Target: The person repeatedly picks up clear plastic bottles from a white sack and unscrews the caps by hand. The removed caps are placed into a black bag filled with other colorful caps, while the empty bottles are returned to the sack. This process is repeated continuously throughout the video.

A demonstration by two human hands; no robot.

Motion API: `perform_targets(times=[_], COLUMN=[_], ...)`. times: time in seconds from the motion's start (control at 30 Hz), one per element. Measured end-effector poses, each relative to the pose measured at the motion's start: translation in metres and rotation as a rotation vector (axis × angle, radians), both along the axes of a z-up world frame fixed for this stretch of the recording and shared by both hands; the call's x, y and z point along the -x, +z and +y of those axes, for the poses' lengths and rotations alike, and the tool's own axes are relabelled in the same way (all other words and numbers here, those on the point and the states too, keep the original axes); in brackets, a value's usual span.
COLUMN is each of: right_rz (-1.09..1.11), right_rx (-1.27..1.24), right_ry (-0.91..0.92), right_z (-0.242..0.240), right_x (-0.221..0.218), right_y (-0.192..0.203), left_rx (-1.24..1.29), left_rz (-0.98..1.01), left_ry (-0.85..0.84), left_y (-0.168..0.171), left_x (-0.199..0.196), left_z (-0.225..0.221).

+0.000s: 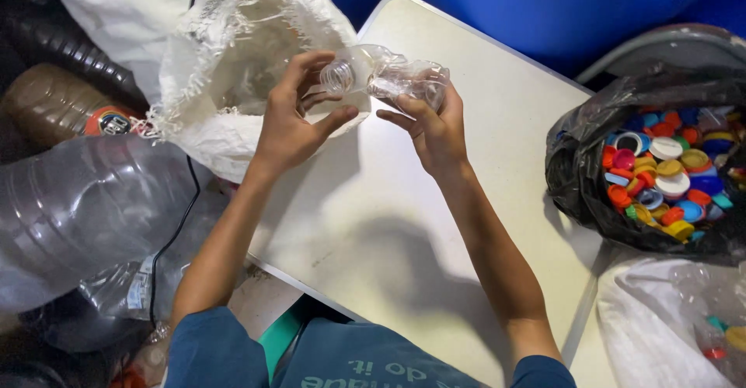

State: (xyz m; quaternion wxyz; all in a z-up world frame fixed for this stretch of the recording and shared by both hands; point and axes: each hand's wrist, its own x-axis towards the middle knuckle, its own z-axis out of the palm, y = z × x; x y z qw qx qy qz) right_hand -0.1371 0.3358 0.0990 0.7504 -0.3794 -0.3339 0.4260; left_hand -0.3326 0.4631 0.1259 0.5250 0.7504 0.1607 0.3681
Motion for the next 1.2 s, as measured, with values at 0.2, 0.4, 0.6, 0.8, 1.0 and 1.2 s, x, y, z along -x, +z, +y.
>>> perform_targets(times=[0.2, 0.4, 0.6, 0.8, 1.0, 1.2], right_rz=[-0.002, 0.512, 0.215, -0.785, -0.894, -1.127], right_rx=[0.108, 0.129, 0.146, 0.152, 0.257, 0.506], right_ry=[-0.074, -0.031, -0.470, -0.922, -1.228, -1.144], right_z=[-0.056, -0.120, -0.161, -0.269, -0.353, -0.327], right_x=[-0.015, -0.037, -0.100, -0.188, -0.211, -0.200], right_y=[0.000, -0.007, -0.034, 0.021, 0.024, 0.041], left_rx=[0.026, 0.505, 0.666, 0.400, 0.331, 0.308], left_rz=[-0.230, -0.448, -0.449, -0.423, -0.336, -0.203], left_ry=[-0.208, -0.632, -0.717, -0.546, -0.591, -0.571], left_y=[-0.006, -0.019, -0.035, -0.017, -0.033, -0.046], left_x=[-0.079, -0.161, -0.236, -0.296, -0.324, -0.328], left_z=[-0.042, -0.098, -0.147, -0.196, -0.215, -0.201])
